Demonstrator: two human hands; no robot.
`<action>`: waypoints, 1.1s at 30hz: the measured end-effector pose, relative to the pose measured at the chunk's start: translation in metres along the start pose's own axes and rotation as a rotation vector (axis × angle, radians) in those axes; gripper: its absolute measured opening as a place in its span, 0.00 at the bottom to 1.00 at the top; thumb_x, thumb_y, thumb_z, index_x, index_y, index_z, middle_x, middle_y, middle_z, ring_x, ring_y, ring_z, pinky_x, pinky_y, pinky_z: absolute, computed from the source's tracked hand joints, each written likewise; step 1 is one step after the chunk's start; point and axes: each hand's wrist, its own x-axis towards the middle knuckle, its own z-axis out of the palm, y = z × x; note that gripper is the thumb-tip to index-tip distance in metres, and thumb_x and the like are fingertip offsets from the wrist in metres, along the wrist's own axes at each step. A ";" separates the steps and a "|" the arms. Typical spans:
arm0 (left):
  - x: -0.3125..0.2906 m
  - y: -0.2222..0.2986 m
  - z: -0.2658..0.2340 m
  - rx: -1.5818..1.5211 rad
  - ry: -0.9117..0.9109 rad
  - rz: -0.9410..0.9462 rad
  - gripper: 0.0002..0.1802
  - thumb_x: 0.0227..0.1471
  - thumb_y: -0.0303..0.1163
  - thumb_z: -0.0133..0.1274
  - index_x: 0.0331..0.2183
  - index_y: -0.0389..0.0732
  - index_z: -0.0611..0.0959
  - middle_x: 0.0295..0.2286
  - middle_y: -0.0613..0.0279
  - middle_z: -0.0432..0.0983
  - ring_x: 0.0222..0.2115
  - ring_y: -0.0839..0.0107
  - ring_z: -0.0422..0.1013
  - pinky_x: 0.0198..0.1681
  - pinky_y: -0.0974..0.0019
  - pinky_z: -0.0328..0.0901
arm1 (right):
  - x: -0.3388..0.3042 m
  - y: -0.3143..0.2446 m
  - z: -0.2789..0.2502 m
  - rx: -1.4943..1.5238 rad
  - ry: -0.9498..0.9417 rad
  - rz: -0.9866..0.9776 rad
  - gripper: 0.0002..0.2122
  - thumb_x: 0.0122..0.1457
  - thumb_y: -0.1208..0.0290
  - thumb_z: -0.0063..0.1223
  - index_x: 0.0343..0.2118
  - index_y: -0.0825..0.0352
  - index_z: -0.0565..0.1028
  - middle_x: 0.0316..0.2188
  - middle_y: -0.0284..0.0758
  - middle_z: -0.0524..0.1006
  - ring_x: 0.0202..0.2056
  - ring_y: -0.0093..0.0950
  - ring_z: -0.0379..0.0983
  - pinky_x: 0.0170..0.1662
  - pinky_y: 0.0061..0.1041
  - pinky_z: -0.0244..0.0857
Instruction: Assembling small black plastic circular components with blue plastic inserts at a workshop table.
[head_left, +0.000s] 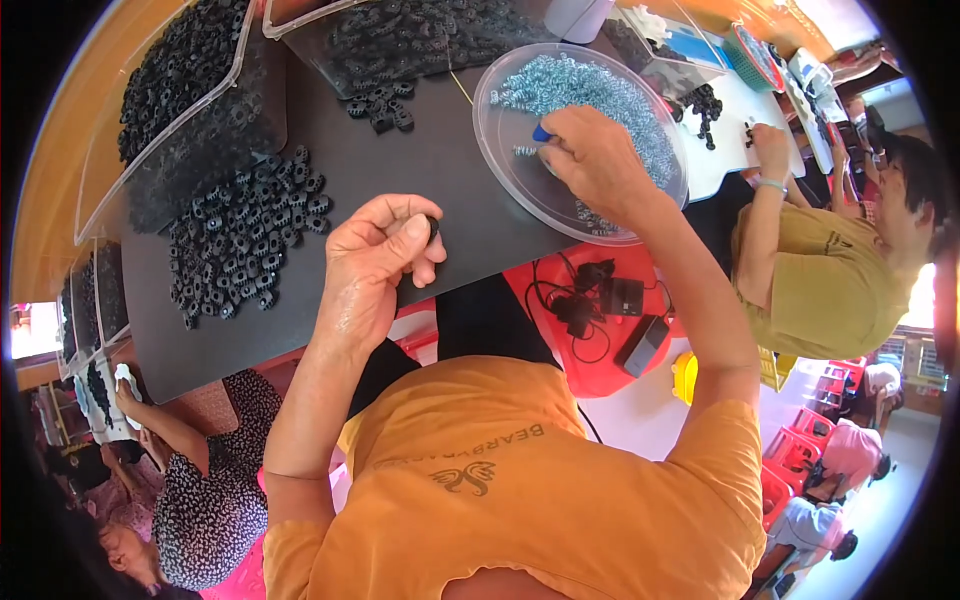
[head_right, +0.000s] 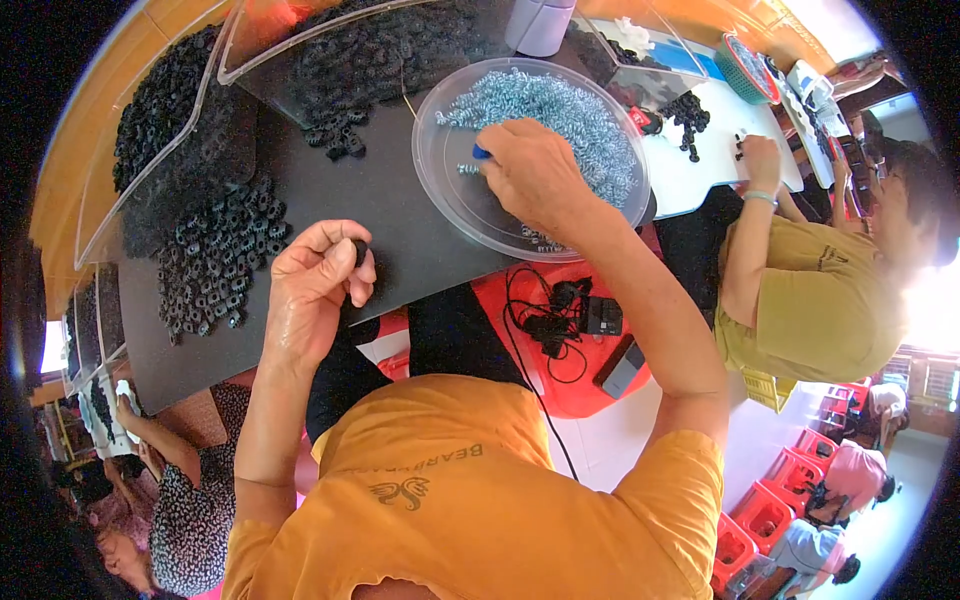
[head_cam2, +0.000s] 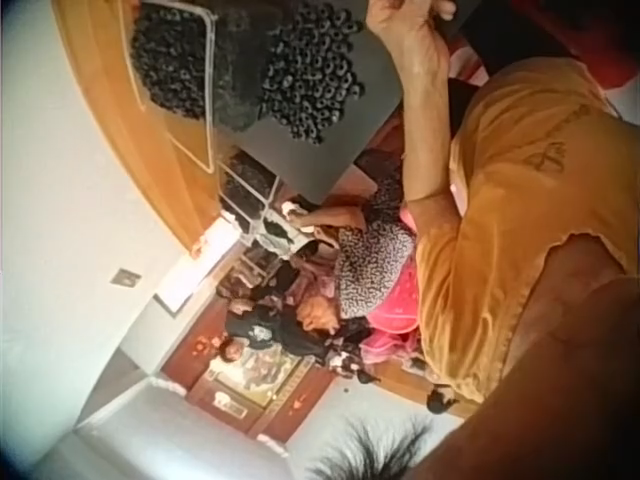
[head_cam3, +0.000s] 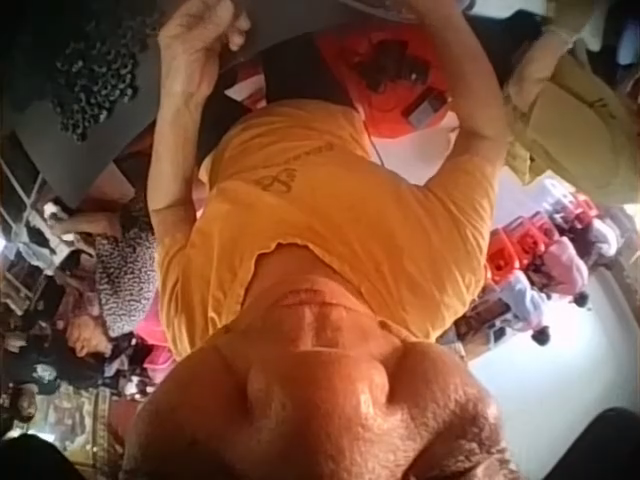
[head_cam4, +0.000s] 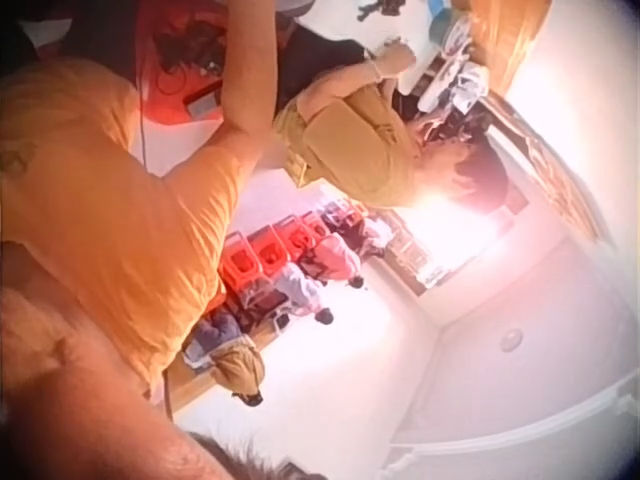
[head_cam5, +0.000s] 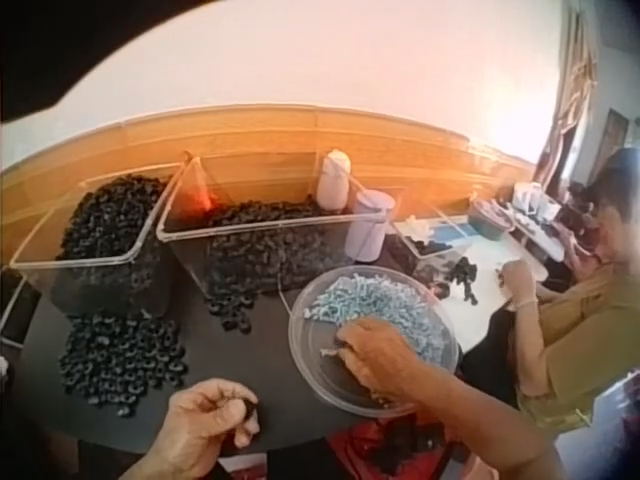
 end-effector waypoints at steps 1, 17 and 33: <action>0.002 0.000 0.001 0.016 -0.003 0.002 0.07 0.52 0.27 0.53 0.33 0.34 0.78 0.21 0.63 0.74 0.17 0.81 0.65 0.23 0.78 0.61 | 0.000 -0.003 -0.001 0.000 0.012 -0.026 0.06 0.45 0.77 0.53 0.27 0.69 0.71 0.27 0.42 0.72 0.35 0.41 0.68 0.38 0.39 0.63; 0.051 0.018 0.063 1.096 -0.121 0.610 0.12 0.46 0.27 0.56 0.37 0.39 0.78 0.20 0.57 0.72 0.19 0.70 0.69 0.24 0.70 0.64 | -0.009 -0.005 -0.026 0.777 -0.124 0.306 0.05 0.49 0.74 0.57 0.27 0.69 0.74 0.20 0.29 0.73 0.21 0.16 0.66 0.24 0.16 0.59; 0.079 0.021 0.079 0.514 -0.134 -0.067 0.12 0.50 0.34 0.56 0.23 0.35 0.78 0.13 0.71 0.65 0.12 0.85 0.56 0.14 0.79 0.46 | -0.014 -0.006 -0.018 1.059 0.206 0.253 0.05 0.46 0.81 0.58 0.26 0.71 0.73 0.22 0.27 0.72 0.26 0.13 0.67 0.30 0.15 0.62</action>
